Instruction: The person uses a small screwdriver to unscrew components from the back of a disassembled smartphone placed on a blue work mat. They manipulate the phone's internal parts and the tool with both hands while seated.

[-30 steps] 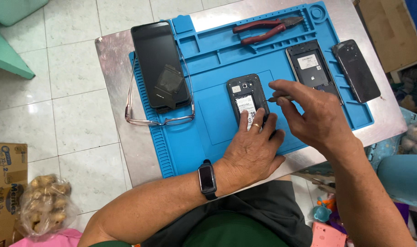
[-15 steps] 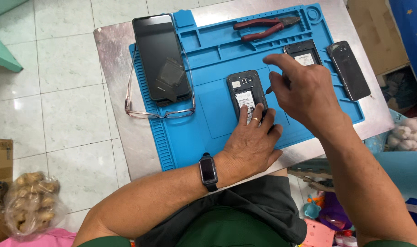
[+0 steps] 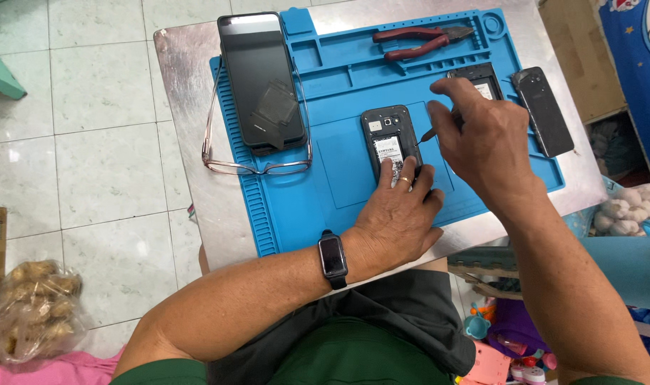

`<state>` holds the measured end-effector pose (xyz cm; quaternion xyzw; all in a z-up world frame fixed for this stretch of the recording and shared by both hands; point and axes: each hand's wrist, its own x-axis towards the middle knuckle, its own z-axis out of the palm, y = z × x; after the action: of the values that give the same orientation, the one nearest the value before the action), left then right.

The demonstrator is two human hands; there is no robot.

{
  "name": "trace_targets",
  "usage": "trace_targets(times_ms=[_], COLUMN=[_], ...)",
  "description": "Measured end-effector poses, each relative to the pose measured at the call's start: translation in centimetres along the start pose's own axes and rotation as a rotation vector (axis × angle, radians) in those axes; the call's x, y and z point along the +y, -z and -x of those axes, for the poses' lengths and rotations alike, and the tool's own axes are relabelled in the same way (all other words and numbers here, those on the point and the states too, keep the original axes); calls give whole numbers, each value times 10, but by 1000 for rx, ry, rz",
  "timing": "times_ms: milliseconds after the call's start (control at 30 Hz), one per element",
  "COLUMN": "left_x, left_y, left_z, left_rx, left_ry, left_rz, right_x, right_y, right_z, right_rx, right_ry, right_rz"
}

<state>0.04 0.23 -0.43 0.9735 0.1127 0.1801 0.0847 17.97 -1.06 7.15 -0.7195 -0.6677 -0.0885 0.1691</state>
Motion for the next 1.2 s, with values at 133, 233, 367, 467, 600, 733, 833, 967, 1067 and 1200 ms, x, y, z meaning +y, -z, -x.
trace_targets(times_ms=[133, 233, 367, 467, 600, 733, 833, 967, 1067, 1200], left_x=[-2, -1, 0, -2, -2, -2, -1, 4, 4, 3], left_y=[5, -1, -4, -2, -3, -3, -5, -12, -8, -4], left_z=[0, 2, 1, 1, 2, 1, 1, 0, 1, 2], left_rx=[-52, -12, -23, -27, -33, -27, -27, -23, -10, 19], left_ry=[-29, -33, -24, -35, -37, -43, -46, 27, 23, 24], left_rz=[110, 75, 65, 54, 49, 37, 27, -117, -124, -109], right_x=[-17, -18, -7, -11, -27, -8, -35, -15, -6, -14], right_y=[15, 22, 19, 22, 34, 28, 47, 34, 22, 34], right_z=[-3, -1, 3, 1, -4, -2, -13, -9, -5, -11], right_rx=[-35, -102, -63, -62, -99, -123, -223, -355, -154, -240], right_ry=[-32, -25, -13, 3, 85, 71, 59, 49, 82, -46], right_rz=[-112, -82, 39, -30, -97, -111, -248, -159, 85, -34])
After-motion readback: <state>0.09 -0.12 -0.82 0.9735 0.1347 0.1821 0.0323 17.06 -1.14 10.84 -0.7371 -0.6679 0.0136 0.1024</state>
